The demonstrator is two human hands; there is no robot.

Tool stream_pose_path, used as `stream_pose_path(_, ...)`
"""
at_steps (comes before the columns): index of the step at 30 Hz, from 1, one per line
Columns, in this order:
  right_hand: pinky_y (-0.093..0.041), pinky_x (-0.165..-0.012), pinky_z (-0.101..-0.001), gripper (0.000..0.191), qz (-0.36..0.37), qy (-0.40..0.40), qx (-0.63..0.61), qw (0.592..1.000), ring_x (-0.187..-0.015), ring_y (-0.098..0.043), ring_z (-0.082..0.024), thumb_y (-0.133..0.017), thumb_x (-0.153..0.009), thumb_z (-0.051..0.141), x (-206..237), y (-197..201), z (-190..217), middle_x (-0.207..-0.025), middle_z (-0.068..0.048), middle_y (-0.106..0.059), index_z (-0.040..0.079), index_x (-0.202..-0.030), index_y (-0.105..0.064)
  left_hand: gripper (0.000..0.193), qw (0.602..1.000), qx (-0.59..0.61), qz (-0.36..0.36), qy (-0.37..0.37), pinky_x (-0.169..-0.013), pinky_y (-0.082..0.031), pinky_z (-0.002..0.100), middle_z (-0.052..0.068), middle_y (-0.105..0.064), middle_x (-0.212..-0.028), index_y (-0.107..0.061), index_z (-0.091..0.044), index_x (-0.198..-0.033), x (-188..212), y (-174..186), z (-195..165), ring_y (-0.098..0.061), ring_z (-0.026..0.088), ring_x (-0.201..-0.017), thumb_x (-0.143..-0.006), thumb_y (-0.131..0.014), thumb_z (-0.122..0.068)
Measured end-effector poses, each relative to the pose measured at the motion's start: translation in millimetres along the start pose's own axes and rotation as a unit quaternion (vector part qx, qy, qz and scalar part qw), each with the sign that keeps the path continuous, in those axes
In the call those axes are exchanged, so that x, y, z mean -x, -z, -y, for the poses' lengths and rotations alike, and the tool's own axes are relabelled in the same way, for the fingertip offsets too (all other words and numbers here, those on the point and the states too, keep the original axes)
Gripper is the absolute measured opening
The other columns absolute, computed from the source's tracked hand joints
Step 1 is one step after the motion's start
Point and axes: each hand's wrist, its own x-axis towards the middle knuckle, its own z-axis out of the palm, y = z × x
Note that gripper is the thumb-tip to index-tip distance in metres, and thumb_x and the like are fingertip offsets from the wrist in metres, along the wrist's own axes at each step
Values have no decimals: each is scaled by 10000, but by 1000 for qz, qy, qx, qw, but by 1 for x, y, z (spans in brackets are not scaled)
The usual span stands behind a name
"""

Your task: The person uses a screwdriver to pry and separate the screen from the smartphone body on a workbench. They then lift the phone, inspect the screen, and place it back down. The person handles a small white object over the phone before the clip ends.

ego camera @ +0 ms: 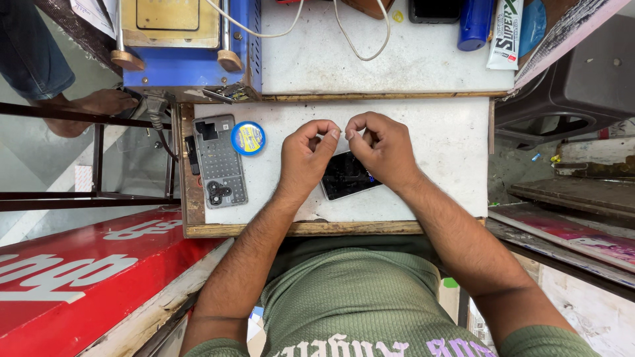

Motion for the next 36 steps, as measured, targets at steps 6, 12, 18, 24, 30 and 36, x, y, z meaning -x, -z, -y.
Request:
stream_pose_path(6, -415, -518, -165, 85, 21, -21, -47, 998, -607, -525, 22, -703, -981, 69, -1, 4, 0, -868, 16, -725, 57, -1060, -731, 155, 1000, 22, 3, 4, -578, -436, 170, -56, -682, -875, -742, -39, -1091, 0, 1, 1, -513, -15, -687, -1018, -689, -164)
stream_pose_path(12, -376, -468, -179, 59, 4, 2, 29, 1000, -552, -505, 6, -766, -935, 78, 0, 4, 0, -801, -2, -694, 52, -982, -743, 152, 999, -46, -14, -2, -534, -412, 173, -44, -691, -832, -754, -45, -1067, 2, 0, 2, -485, -13, -617, -968, -724, -157)
stream_pose_path(18, -350, -521, -168, 16, 25, -43, -107, 993, -603, -476, 12, -707, -987, 44, 1, 4, -5, -772, 17, -646, 50, -992, -721, 150, 999, -28, -4, -22, -545, -401, 177, -31, -701, -894, -763, -38, -1077, 3, -1, 4, -458, -2, -628, -986, -735, -154)
stream_pose_path(24, -383, -519, -144, 50, 36, -139, -284, 948, -596, -487, 23, -649, -997, 46, -3, 11, -6, -833, 19, -698, 41, -989, -698, 183, 996, 76, -19, -37, -675, -487, 175, -32, -723, -968, -733, -27, -1188, 1, 4, 5, -593, -17, -799, -1072, -685, -160)
stream_pose_path(30, -415, -599, -164, 17, 22, -59, -183, 981, -687, -529, 12, -701, -1012, 55, -1, 7, 2, -847, 22, -680, 47, -1019, -714, 202, 999, 12, 23, -27, -521, -364, 188, -23, -648, -808, -736, -32, -1156, 4, -1, 0, -437, -6, -599, -981, -754, -133)
stream_pose_path(36, -367, -517, -179, 33, 1, -1, -23, 1000, -597, -489, 1, -733, -955, 57, 2, 4, 16, -770, 28, -631, 60, -940, -703, 97, 995, -41, 8, -88, -587, -444, 202, 5, -671, -947, -707, -36, -1069, 5, -4, -7, -526, 21, -688, -1031, -679, -121)
